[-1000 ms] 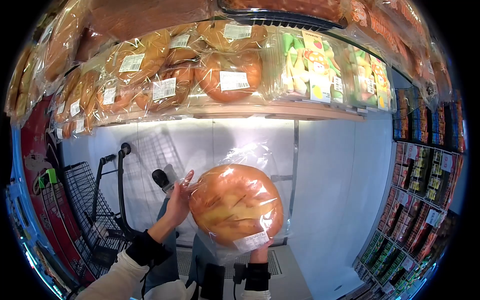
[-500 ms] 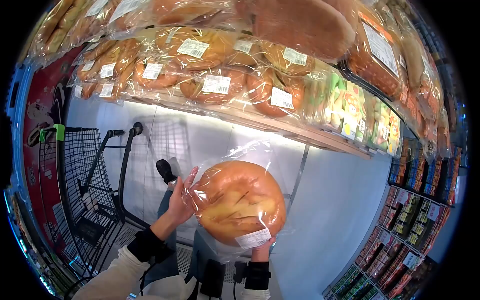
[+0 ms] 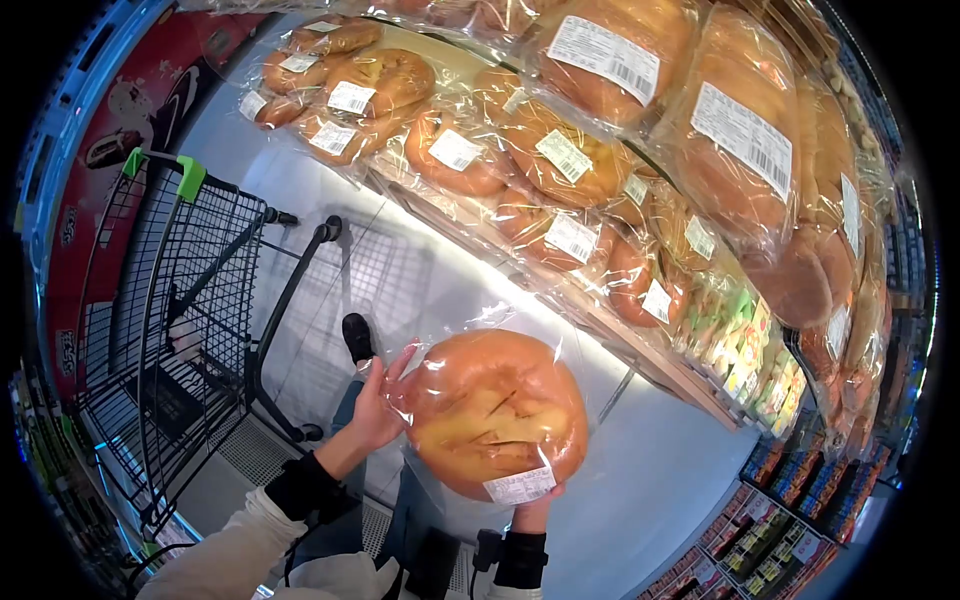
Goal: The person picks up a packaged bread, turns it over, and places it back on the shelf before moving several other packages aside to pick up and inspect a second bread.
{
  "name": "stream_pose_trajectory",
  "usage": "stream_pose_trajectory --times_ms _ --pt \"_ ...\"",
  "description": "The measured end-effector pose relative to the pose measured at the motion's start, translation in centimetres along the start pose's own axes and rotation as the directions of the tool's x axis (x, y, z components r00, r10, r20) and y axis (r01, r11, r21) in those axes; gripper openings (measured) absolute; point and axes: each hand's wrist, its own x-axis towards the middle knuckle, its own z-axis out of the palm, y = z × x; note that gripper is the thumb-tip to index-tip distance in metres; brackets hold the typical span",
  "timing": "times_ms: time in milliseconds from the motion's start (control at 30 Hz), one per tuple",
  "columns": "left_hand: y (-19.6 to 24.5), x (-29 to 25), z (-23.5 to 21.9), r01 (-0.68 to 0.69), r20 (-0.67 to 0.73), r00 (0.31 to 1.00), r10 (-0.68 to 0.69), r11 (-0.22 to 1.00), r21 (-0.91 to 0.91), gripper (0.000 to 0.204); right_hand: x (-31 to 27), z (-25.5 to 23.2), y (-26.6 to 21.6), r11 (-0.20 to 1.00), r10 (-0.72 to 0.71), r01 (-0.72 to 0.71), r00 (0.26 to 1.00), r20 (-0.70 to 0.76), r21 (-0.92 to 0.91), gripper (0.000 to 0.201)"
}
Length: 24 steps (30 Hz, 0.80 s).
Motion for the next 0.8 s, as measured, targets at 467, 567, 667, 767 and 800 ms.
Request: stream_pose_trajectory --times_ms 467,567,667,767,800 --pt "10.8 -3.4 -7.4 -0.157 0.011 0.987 0.157 0.988 -0.011 0.070 10.3 17.9 11.2 0.958 0.035 -0.100 0.971 0.234 0.270 0.081" --pt "15.0 -3.2 -8.8 -0.223 -0.131 0.971 0.201 0.956 -0.193 0.067 12.1 22.5 12.8 0.906 0.203 -0.344 0.863 0.462 0.245 0.084" --pt "19.2 -2.5 -11.0 -0.304 -0.127 0.952 0.279 0.916 -0.260 0.066 13.2 26.7 12.2 0.865 0.449 -0.439 0.894 -0.016 -0.242 0.087" --pt "22.7 -2.0 -12.0 -0.289 -0.047 0.956 0.290 0.902 -0.320 0.066 17.2 30.9 9.5 0.983 0.186 -0.171 0.915 0.357 -0.073 0.077" --pt "23.5 -1.8 -12.1 -0.266 -0.024 0.961 0.275 0.897 -0.352 0.067 19.1 30.3 8.2 0.993 0.075 -0.047 0.963 0.260 -0.109 0.076"
